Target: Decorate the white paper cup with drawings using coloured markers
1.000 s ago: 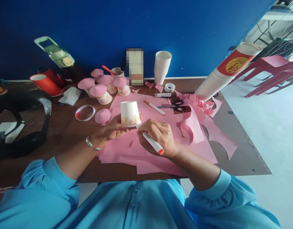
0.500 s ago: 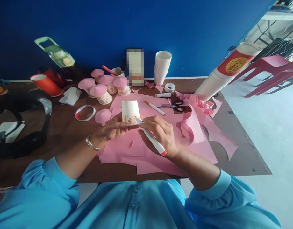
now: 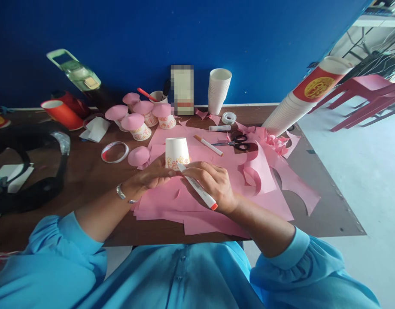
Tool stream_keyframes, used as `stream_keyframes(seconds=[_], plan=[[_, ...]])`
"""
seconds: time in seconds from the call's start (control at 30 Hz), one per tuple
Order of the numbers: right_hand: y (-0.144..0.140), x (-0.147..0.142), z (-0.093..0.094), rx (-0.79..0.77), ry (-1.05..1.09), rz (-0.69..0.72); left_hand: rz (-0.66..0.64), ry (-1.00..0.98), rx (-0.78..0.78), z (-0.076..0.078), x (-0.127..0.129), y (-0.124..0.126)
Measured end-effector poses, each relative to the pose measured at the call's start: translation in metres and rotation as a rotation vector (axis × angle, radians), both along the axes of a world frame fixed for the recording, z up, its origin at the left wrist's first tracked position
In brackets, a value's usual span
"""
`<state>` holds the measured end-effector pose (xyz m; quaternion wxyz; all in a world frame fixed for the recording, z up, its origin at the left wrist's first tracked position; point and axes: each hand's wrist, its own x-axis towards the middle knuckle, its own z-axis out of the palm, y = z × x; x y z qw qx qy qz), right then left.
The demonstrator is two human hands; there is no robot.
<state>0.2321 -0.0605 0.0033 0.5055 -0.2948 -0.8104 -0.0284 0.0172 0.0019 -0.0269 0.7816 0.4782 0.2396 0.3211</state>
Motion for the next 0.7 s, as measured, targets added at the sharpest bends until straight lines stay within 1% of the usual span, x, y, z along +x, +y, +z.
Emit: stream_keyframes(seconds=[0.2,0.3,0.5,0.7], plan=[[-0.001,0.000,0.004,-0.034,0.036,-0.035,-0.011,-0.071,0.043,-0.010,0.000,0.006],[-0.002,0.000,0.004,-0.032,0.016,-0.013,-0.022,-0.077,0.059,-0.011,-0.001,0.006],[-0.002,0.000,0.002,-0.049,-0.030,-0.006,-0.030,-0.056,0.081,-0.011,-0.001,0.006],[-0.002,-0.001,0.001,-0.058,-0.048,-0.025,-0.013,-0.042,0.061,-0.006,0.003,0.005]])
